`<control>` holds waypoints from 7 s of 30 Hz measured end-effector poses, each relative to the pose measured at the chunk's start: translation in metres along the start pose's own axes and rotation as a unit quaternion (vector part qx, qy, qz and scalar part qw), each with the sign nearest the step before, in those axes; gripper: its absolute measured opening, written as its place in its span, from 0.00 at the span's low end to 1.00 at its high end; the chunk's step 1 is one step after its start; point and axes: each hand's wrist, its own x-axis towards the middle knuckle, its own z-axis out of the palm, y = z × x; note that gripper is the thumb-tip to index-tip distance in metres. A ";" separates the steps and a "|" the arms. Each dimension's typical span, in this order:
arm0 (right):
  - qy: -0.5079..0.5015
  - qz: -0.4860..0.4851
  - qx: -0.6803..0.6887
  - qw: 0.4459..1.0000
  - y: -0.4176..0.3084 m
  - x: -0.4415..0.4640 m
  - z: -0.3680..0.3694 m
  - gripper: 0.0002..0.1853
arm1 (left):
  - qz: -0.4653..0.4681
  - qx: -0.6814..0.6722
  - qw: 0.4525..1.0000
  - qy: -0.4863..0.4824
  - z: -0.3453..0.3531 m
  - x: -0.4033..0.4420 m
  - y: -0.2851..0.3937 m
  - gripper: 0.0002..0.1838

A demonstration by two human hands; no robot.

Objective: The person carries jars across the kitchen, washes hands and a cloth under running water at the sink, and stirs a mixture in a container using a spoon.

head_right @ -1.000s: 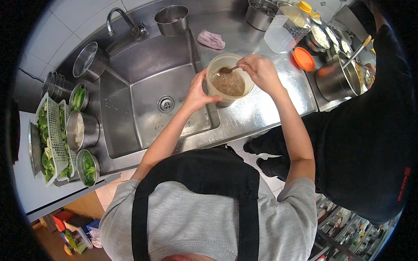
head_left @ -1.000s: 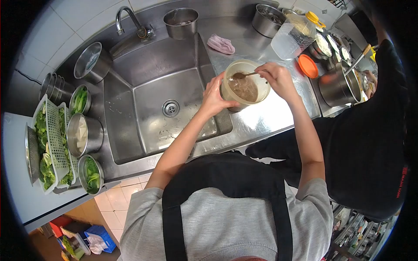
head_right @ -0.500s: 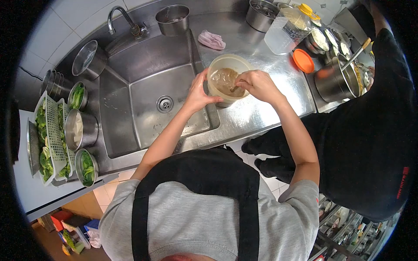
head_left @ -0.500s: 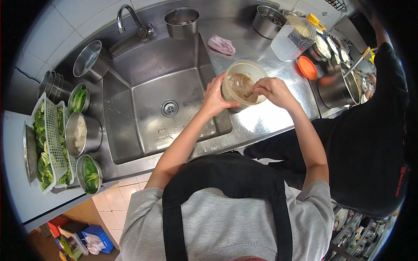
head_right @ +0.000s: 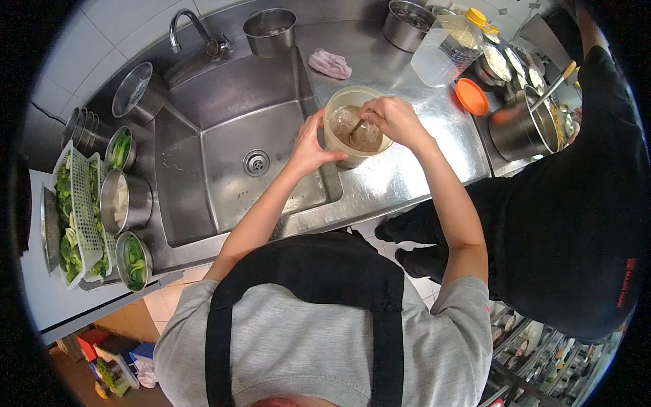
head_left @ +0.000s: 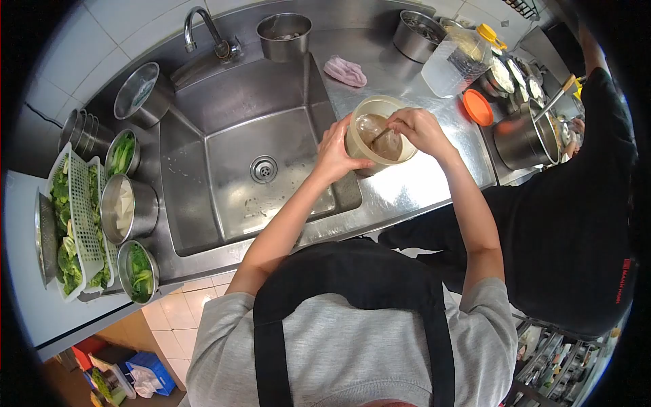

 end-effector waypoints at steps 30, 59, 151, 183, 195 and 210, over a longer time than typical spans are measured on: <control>0.097 0.022 0.004 0.995 0.020 0.049 0.015 0.09 | 0.022 0.030 0.999 0.011 -0.021 0.061 -0.038 0.54; 0.189 0.047 0.048 0.980 0.007 -0.009 -0.063 0.10 | 0.009 0.034 0.997 0.063 0.019 0.044 -0.009 0.59; 0.037 0.094 0.053 0.994 0.016 0.032 0.005 0.09 | -0.005 0.064 0.998 0.025 0.012 0.052 -0.002 0.59; -0.035 -0.038 0.039 0.998 0.028 0.048 -0.005 0.08 | -0.139 0.033 0.990 -0.021 -0.096 -0.046 -0.062 0.38; 0.001 -0.037 -0.128 0.991 0.048 0.059 -0.013 0.08 | -0.202 0.079 0.970 0.108 -0.128 -0.148 -0.065 0.31; -0.143 -0.034 0.011 0.989 0.055 0.075 -0.011 0.08 | -0.182 0.155 0.957 0.162 -0.129 -0.160 -0.035 0.30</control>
